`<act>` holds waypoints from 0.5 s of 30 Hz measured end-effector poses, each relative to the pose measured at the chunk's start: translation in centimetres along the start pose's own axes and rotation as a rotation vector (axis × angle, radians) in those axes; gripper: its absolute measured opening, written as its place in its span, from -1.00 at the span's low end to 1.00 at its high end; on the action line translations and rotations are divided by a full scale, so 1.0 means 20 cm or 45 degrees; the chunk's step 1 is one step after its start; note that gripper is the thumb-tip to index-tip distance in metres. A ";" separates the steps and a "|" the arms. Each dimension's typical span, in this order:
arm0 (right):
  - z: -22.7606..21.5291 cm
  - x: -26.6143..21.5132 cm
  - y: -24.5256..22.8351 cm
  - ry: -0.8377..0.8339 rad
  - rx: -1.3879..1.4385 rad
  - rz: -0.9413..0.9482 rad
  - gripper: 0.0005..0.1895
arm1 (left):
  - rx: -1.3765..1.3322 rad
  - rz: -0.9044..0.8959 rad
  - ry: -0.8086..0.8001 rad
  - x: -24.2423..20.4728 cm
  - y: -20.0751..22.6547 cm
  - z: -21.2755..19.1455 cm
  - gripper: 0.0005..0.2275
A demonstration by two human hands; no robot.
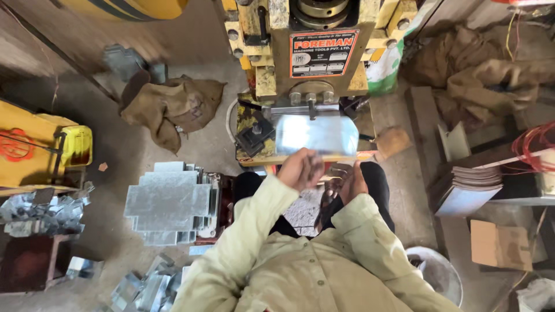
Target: The person operates a hydraulic press machine to shape metal sheets. They place flat metal sheets into the machine, activate the press, and remove the formed pieces. The person then stacks the finished metal pieces on the floor.
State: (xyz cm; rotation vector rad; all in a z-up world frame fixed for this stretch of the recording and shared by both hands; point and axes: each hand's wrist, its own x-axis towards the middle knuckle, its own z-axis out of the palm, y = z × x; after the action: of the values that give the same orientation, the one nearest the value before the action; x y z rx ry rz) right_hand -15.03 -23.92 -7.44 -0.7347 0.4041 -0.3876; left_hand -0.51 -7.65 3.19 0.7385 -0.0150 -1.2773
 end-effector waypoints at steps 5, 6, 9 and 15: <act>0.23 -0.09 -0.43 -0.055 -0.049 -0.052 -0.30 | 0.373 -0.039 0.037 -0.23 0.19 0.05 -0.64; 0.26 -0.12 -0.47 -0.078 0.007 -0.026 -0.26 | 0.358 -0.020 0.057 -0.23 0.26 0.02 -0.57; 0.30 -0.08 -0.49 0.040 -0.081 -0.056 -0.35 | 0.137 0.089 0.127 -0.20 0.30 0.00 -0.36; 0.39 0.00 -0.31 0.331 -0.153 -0.160 -0.25 | 0.127 0.149 0.121 -0.18 0.11 -0.14 -0.27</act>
State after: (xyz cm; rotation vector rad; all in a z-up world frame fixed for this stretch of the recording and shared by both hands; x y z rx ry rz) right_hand -12.45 -23.72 2.18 -0.8325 0.6320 -0.5837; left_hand 1.36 -2.96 3.56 0.8716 -0.0442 -1.1353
